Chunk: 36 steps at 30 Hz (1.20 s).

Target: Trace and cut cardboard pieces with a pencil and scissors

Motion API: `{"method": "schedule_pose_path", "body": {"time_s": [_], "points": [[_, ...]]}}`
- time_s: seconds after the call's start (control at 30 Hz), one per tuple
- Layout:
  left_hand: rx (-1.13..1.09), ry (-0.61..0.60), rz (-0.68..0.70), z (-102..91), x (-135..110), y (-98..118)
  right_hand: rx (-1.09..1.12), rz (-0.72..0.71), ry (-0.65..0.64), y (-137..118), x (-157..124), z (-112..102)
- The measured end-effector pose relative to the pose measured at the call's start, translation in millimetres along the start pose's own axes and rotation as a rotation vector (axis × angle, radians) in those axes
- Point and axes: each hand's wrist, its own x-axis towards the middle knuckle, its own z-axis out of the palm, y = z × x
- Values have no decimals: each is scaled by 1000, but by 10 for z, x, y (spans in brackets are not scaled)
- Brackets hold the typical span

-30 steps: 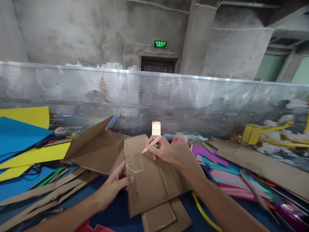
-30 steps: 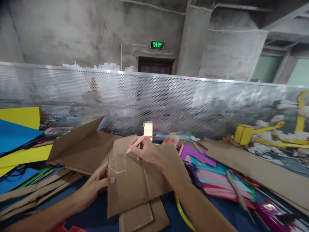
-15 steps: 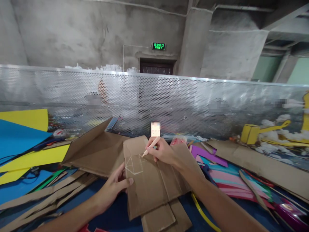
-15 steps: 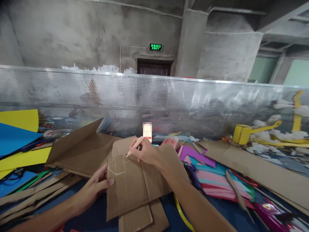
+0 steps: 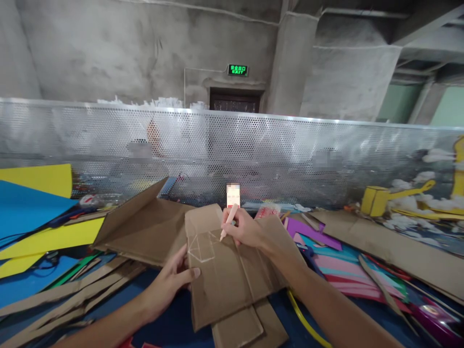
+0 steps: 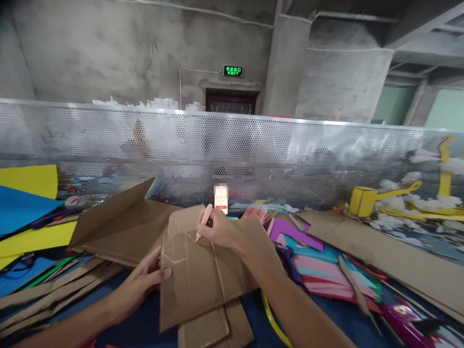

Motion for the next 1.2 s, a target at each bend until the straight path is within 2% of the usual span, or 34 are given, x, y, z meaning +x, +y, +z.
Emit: {"method": "schedule_pose_path", "body": {"time_s": [0.2,0.43,0.93,1.2], "points": [[-15,7,-4,25,-3,25,73,-12,60,30,27,33],[-9,14,-13,27,-9,24,136,-43,64,-16,36,54],[9,13,-13,30,-7,39,91,-50,54,67,35,59],[1,14,-14,38,-17,45,107,-43,62,11,35,56]]}}
